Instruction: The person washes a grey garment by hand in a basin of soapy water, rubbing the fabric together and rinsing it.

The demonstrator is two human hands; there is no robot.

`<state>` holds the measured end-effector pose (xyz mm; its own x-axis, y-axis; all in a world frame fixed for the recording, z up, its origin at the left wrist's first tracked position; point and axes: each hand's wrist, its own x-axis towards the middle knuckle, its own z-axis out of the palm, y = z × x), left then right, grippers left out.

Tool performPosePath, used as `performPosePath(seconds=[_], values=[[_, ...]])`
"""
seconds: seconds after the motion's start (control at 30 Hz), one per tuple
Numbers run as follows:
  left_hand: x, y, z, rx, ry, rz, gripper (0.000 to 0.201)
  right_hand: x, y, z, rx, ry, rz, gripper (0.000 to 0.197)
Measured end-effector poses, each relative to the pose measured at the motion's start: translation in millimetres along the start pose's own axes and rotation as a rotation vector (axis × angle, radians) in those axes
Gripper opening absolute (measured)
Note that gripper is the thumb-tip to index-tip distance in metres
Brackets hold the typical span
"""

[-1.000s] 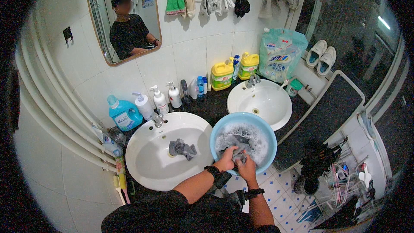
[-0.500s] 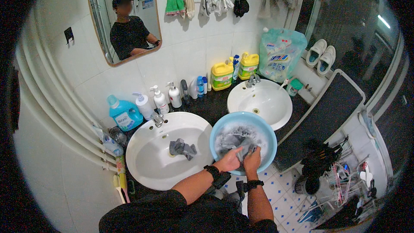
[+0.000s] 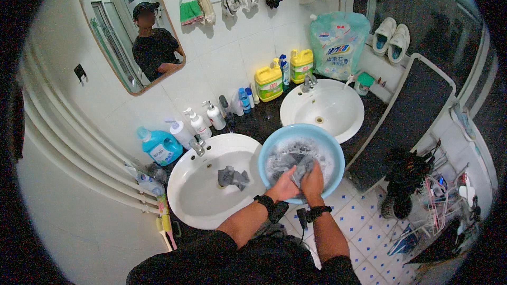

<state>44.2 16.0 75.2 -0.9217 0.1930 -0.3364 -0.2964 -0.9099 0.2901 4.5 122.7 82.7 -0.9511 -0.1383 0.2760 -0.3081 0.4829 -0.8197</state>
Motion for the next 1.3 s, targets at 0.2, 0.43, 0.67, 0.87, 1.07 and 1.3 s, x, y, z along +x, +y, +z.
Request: performPosePath(seconds=[0.2,0.43,0.67,0.87,1.07,1.3], values=[[-9.9,0.3,10.4,-0.048,0.042,0.071,0.051,-8.1,6.4,6.3,-0.261,-0.113,-0.391,0.047],[-9.9,9.7,1.5,-0.113,0.136,0.031,0.036,-12.4,-2.4,-5.1,-0.185,-0.308,-0.651,0.038],[-3.8,3.7,-9.0,-0.111,0.057,-0.014,0.043,-22.9,-12.0,-7.1,-0.269,-0.358,-0.428,0.034],[-7.9,11.5,-2.8,-0.124,0.017,-0.084,0.059,-16.3,-1.0,-2.2,-0.225,-0.085,-0.347,0.039],[-5.9,15.0,-5.2,-0.199,-0.067,-0.021,0.057,-9.7,-17.7,-1.5,-0.139,0.07,0.04,0.037],[-16.0,10.7,11.2,-0.227,-0.086,0.01,0.054,4.0,32.5,-15.1,0.296,0.034,0.274,0.023]])
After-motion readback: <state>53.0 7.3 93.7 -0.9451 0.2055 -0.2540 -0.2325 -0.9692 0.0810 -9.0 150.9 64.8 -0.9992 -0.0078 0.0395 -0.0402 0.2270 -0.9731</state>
